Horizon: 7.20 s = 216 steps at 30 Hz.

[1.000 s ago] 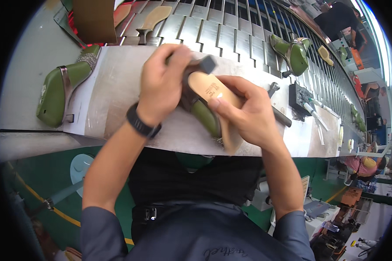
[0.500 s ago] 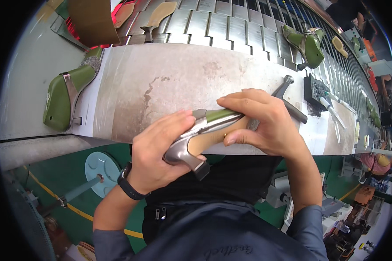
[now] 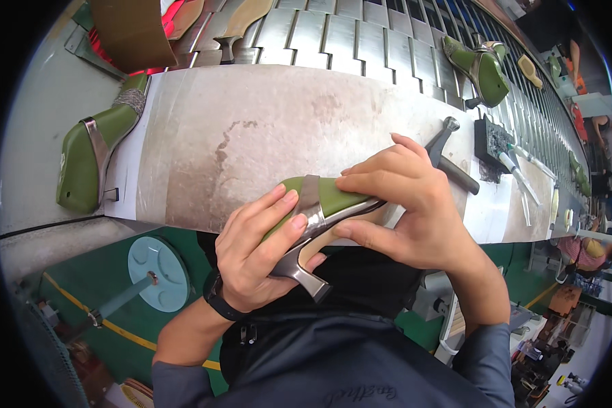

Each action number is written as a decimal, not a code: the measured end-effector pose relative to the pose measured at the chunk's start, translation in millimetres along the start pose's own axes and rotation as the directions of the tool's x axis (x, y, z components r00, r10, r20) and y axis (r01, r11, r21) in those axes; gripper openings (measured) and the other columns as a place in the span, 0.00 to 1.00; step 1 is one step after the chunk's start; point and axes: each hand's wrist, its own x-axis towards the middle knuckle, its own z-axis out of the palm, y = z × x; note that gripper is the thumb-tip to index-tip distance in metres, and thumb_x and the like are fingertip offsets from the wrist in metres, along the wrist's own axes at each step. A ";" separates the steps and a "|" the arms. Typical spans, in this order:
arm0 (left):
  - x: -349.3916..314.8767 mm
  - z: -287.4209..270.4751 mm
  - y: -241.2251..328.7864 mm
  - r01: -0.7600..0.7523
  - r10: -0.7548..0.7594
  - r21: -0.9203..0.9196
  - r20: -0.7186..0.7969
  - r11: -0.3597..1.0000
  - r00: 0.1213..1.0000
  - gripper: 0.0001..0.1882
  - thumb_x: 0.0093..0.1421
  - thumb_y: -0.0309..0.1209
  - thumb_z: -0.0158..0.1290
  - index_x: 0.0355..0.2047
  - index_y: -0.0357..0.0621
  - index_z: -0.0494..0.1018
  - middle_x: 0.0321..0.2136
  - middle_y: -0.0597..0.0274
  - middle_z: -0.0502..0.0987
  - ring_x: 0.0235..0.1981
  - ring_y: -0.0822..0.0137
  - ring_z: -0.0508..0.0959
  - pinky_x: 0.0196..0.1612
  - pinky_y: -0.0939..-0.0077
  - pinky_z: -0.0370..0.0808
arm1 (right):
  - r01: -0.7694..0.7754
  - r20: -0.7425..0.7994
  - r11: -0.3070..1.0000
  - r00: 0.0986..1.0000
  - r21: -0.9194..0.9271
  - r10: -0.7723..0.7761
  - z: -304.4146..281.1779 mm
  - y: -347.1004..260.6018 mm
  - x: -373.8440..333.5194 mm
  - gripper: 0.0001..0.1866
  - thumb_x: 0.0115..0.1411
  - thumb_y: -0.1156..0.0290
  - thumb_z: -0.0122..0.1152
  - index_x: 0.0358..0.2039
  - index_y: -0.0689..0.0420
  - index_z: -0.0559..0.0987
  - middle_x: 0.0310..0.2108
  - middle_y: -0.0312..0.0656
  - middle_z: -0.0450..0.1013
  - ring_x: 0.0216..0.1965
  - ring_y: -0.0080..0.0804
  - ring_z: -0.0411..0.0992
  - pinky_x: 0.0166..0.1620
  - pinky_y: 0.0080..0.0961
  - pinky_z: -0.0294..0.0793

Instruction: The person applies adhesive using a syringe to the seams of a green and silver heeled shoe, presses and hammers the outsole into place, and uses a wooden tool to smooth the sole against the upper.

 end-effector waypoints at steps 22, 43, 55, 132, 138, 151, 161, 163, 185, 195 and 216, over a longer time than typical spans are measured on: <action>-0.9 18.4 2.3 0.054 -0.091 0.201 0.183 0.978 0.979 0.46 0.60 0.47 0.68 0.70 0.36 0.62 0.71 0.32 0.64 0.72 0.37 0.66 0.71 0.30 0.56 | 0.027 -0.052 0.955 0.998 -0.297 -0.045 8.1 4.0 15.5 0.37 0.43 0.59 0.85 0.55 0.55 0.83 0.59 0.45 0.77 0.62 0.48 0.74 0.71 0.64 0.59; 82.8 31.5 -5.1 0.438 -0.333 -0.232 0.381 0.868 0.862 0.24 0.57 0.24 0.67 0.48 0.41 0.66 0.63 0.42 0.74 0.42 0.78 0.75 0.40 0.83 0.73 | -0.381 -0.378 0.793 0.903 -0.476 0.207 21.3 62.5 -68.1 0.30 0.58 0.81 0.57 0.62 0.53 0.79 0.49 0.49 0.75 0.52 0.49 0.73 0.57 0.48 0.69; 116.1 41.8 -1.5 0.083 -0.074 0.007 0.544 0.997 0.836 0.46 0.57 0.29 0.66 0.74 0.41 0.60 0.68 0.42 0.70 0.61 0.41 0.76 0.64 0.53 0.69 | 0.173 -0.381 0.366 0.672 0.914 0.635 25.9 22.5 -65.2 0.18 0.69 0.70 0.66 0.54 0.67 0.81 0.53 0.50 0.80 0.53 0.36 0.80 0.56 0.31 0.80; 79.9 11.2 -63.2 0.170 -0.109 -0.118 0.405 0.978 0.908 0.24 0.72 0.37 0.52 0.59 0.28 0.74 0.53 0.43 0.80 0.50 0.45 0.79 0.55 0.54 0.72 | 0.123 -0.113 0.958 0.989 0.260 -0.097 37.4 -7.8 2.8 0.17 0.46 0.76 0.78 0.38 0.64 0.86 0.45 0.49 0.84 0.45 0.45 0.84 0.47 0.33 0.88; 75.2 8.8 -68.4 0.165 -0.105 -0.128 0.383 0.978 0.918 0.23 0.72 0.36 0.52 0.58 0.28 0.75 0.51 0.43 0.81 0.50 0.44 0.79 0.55 0.55 0.73 | 0.109 -0.255 0.971 0.966 0.213 -0.053 62.5 -16.8 -15.1 0.18 0.49 0.76 0.78 0.41 0.65 0.85 0.44 0.52 0.84 0.47 0.48 0.84 0.47 0.37 0.88; 75.3 5.4 -68.7 0.157 -0.091 -0.152 0.372 0.976 0.924 0.22 0.71 0.34 0.53 0.57 0.28 0.75 0.50 0.42 0.81 0.50 0.43 0.79 0.55 0.55 0.73 | 0.001 -0.193 0.953 0.979 0.303 0.061 45.0 -28.5 4.4 0.20 0.48 0.78 0.77 0.43 0.65 0.84 0.42 0.49 0.84 0.43 0.44 0.85 0.47 0.32 0.85; 105.1 2.9 -47.3 0.163 -0.095 -0.072 0.561 0.984 0.822 0.44 0.58 0.45 0.68 0.68 0.32 0.66 0.55 0.41 0.78 0.54 0.43 0.77 0.60 0.54 0.70 | -0.078 -0.322 0.697 0.846 0.713 0.424 42.4 -7.7 -49.9 0.19 0.63 0.80 0.66 0.55 0.66 0.79 0.54 0.59 0.80 0.58 0.49 0.79 0.61 0.39 0.78; 111.5 20.8 -40.7 0.115 -0.045 -0.091 0.556 0.989 0.830 0.54 0.51 0.43 0.73 0.72 0.32 0.59 0.55 0.41 0.77 0.53 0.42 0.78 0.58 0.54 0.71 | -0.041 -0.377 0.731 0.836 0.682 0.399 43.6 4.5 -44.9 0.19 0.63 0.80 0.67 0.55 0.66 0.79 0.55 0.59 0.79 0.58 0.49 0.79 0.62 0.39 0.78; 118.9 23.4 -37.3 0.215 -0.153 -0.013 0.657 0.977 0.738 0.47 0.52 0.30 0.68 0.68 0.22 0.59 0.49 0.39 0.78 0.48 0.44 0.80 0.49 0.55 0.76 | -0.231 0.088 0.752 0.970 0.618 0.226 -34.5 49.1 28.1 0.16 0.59 0.75 0.74 0.48 0.63 0.85 0.41 0.48 0.85 0.38 0.38 0.86 0.44 0.29 0.84; 109.3 18.9 -36.1 0.191 -0.135 -0.029 0.602 0.981 0.787 0.45 0.53 0.31 0.68 0.68 0.28 0.61 0.47 0.41 0.79 0.45 0.42 0.80 0.49 0.54 0.76 | 0.121 -0.536 0.743 0.768 0.658 0.350 -7.3 7.2 -24.6 0.20 0.62 0.74 0.70 0.53 0.67 0.78 0.54 0.63 0.79 0.56 0.48 0.80 0.61 0.41 0.78; 148.3 -34.5 -5.9 0.024 -0.051 -0.540 -0.035 0.841 0.998 0.42 0.59 0.24 0.64 0.71 0.32 0.59 0.64 0.45 0.73 0.65 0.54 0.74 0.65 0.62 0.71 | -0.203 -0.293 0.529 0.646 0.824 0.705 33.7 79.2 15.7 0.12 0.67 0.70 0.66 0.45 0.64 0.85 0.43 0.44 0.85 0.46 0.28 0.81 0.51 0.25 0.78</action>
